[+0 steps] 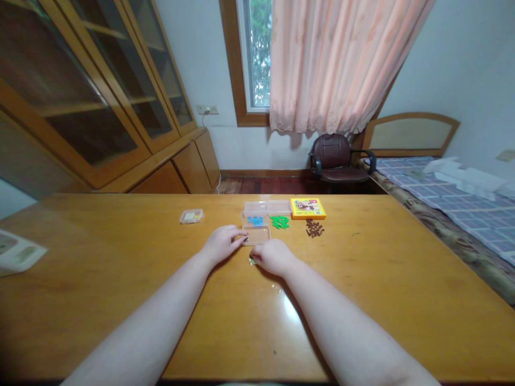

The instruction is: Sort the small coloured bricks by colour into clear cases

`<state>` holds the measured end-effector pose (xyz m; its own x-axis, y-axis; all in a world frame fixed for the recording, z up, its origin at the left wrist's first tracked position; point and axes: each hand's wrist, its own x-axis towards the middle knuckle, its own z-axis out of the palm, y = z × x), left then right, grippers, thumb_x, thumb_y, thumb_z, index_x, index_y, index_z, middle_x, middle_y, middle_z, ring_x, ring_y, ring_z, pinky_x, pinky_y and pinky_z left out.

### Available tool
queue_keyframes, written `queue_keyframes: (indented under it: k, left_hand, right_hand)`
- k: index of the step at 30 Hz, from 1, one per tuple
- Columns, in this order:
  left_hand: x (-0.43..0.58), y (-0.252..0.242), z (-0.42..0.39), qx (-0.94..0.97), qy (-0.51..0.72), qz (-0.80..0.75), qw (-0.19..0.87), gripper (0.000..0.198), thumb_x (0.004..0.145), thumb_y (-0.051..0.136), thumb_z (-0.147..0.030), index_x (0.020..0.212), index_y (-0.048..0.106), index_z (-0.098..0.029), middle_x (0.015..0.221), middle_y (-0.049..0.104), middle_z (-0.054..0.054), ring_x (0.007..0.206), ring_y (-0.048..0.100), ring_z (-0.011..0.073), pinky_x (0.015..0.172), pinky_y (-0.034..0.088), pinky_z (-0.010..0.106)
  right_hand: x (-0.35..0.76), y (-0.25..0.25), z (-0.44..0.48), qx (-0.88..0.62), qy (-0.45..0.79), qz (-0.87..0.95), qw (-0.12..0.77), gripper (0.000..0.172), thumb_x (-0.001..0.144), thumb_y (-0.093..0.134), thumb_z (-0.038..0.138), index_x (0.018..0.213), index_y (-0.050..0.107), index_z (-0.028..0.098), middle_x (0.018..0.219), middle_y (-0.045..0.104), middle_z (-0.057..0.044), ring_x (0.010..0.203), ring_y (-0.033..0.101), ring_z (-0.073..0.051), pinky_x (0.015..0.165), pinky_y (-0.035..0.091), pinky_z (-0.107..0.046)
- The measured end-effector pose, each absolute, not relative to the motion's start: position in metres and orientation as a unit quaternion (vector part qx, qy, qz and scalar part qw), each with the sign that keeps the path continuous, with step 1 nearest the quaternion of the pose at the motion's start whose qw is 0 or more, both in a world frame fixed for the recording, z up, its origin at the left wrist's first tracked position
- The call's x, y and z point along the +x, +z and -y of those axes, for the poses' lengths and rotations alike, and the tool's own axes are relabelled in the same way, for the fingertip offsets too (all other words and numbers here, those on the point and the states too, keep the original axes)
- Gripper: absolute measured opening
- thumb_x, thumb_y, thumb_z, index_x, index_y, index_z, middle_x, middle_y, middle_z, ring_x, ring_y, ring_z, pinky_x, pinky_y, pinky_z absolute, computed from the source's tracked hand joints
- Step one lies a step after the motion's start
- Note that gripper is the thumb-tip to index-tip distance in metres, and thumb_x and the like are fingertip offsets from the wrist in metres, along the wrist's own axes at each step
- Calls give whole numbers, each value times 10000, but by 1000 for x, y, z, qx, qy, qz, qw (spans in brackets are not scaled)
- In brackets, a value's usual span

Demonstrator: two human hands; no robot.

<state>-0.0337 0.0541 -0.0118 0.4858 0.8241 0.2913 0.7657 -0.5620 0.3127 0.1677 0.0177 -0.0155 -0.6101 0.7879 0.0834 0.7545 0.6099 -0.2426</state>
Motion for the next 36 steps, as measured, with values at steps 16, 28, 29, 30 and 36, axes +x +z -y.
queue_keyframes:
  k: [16, 28, 29, 30, 36]
  left_hand:
    - [-31, -3, -41, 921, 146, -331, 144, 180, 832, 551, -278, 843, 727, -240, 771, 676, 15, 724, 595, 136, 683, 421, 237]
    - [-28, 5, -37, 939, 80, -311, 123, 142, 780, 596, -257, 782, 736, -278, 702, 671, -9, 654, 590, 127, 608, 383, 220]
    - [-27, 5, -37, 939, 76, -314, 120, 144, 781, 595, -256, 786, 738, -278, 711, 677, -8, 656, 592, 128, 604, 381, 220]
    - [-27, 5, -37, 939, 72, -315, 117, 146, 781, 595, -255, 793, 739, -278, 720, 681, -8, 656, 592, 129, 600, 378, 221]
    - [-30, 1, -39, 938, 91, -316, 108, 136, 790, 597, -269, 777, 732, -261, 694, 666, -8, 641, 584, 122, 605, 387, 217]
  right_hand:
    - [182, -26, -30, -545, 103, 781, 286, 212, 858, 517, 256, 973, 686, 196, 757, 692, -46, 696, 599, -153, 662, 402, -237]
    - [181, -22, -28, -516, 160, 789, 292, 250, 874, 473, 289, 908, 698, 188, 679, 656, -22, 600, 540, -126, 594, 367, -219]
    - [181, -22, -28, -514, 163, 791, 289, 247, 872, 473, 287, 903, 697, 187, 672, 651, -20, 597, 536, -125, 592, 365, -218]
    - [182, -23, -28, -512, 166, 793, 286, 242, 868, 475, 282, 899, 696, 187, 668, 648, -18, 594, 533, -122, 589, 362, -216]
    - [184, -21, -27, -462, 224, 828, 227, 160, 798, 524, 213, 803, 679, 176, 649, 632, -2, 576, 511, -104, 556, 335, -202]
